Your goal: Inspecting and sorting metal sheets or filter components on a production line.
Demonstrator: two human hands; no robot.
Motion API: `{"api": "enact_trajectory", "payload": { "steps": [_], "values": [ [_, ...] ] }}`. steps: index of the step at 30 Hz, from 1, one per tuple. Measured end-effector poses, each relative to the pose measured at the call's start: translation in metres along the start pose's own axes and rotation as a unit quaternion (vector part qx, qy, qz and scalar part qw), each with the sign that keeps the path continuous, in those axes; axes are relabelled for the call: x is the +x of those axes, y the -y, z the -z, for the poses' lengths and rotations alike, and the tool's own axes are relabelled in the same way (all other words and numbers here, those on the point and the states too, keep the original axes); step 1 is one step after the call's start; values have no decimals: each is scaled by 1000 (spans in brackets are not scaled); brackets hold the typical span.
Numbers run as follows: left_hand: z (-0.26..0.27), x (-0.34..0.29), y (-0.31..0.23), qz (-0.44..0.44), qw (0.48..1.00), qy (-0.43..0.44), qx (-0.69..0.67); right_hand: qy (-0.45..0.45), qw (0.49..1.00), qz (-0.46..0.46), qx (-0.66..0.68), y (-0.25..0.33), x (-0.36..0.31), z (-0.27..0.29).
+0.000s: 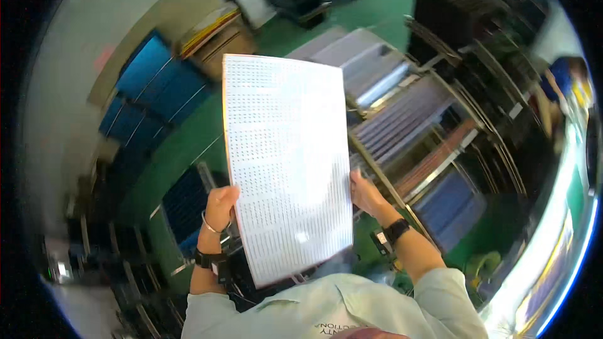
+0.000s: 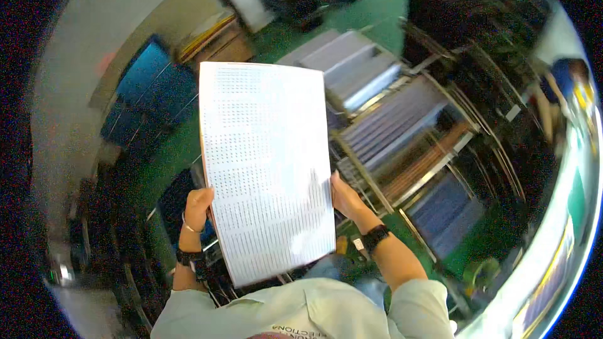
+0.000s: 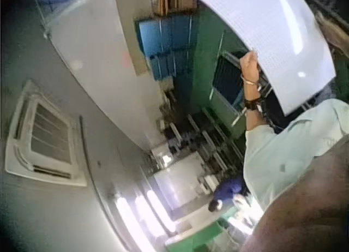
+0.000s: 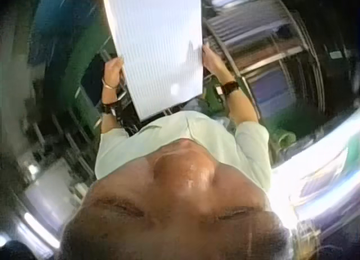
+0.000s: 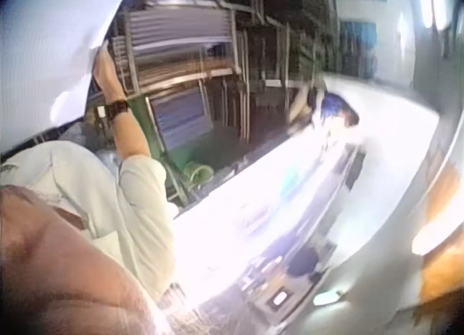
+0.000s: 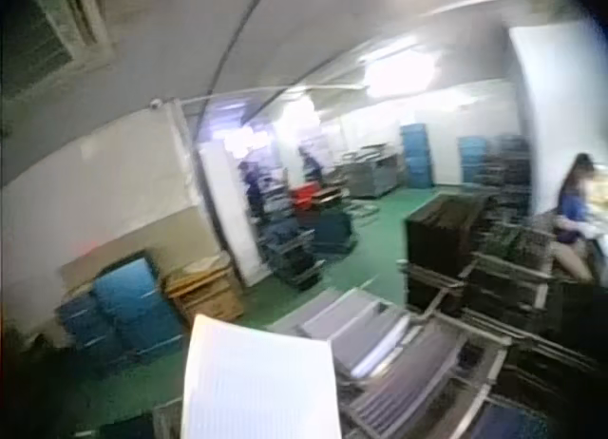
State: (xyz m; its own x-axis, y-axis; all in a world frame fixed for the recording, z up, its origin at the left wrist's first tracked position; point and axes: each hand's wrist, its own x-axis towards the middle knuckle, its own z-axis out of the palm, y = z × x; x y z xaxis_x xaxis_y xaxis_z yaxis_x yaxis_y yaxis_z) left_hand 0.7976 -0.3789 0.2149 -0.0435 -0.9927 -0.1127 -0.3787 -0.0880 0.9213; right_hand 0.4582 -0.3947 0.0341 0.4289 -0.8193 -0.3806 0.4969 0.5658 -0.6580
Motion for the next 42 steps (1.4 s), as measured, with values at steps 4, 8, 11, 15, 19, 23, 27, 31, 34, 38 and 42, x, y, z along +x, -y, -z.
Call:
{"api": "enact_trajectory", "payload": {
  "steps": [4, 8, 11, 15, 19, 23, 27, 31, 34, 38, 42],
  "values": [
    [-52, 38, 2, -141, 949, 64, 275, -109, 974, 196, 23, 35, -94, 31],
    [-187, 71, 57, -25, 987, 156, -44, -298, 898, 324, 1, 33, -208, 50],
    [-314, 31, 12, 24, 920, 285, -269, -377, 837, 396, 8, 12, -303, 78],
    [-421, -4, -30, -19, 882, 390, -264, -482, 746, 458, 38, -14, -399, 87],
    [-519, -46, -46, 9, 831, 498, -249, -565, 687, 457, -12, -35, -499, 98],
    [-625, -97, -106, 40, 718, 637, -279, -588, 676, 409, -172, -72, -609, 170],
    [-714, -122, -168, 153, 612, 744, -221, -414, 739, 526, 81, -37, -687, 135],
    [-757, -169, -191, 195, 523, 811, -177, -517, 671, 515, 131, -64, -727, 145],
    [-773, -194, -188, 227, 519, 810, -152, -603, 613, 476, 182, -91, -739, 164],
    [-788, -244, -198, 259, 512, 811, -117, -679, 569, 436, 161, -104, -766, 145],
    [-819, -276, -204, 283, 499, 815, -86, -717, 568, 394, 91, -109, -787, 143]
  ]
}}
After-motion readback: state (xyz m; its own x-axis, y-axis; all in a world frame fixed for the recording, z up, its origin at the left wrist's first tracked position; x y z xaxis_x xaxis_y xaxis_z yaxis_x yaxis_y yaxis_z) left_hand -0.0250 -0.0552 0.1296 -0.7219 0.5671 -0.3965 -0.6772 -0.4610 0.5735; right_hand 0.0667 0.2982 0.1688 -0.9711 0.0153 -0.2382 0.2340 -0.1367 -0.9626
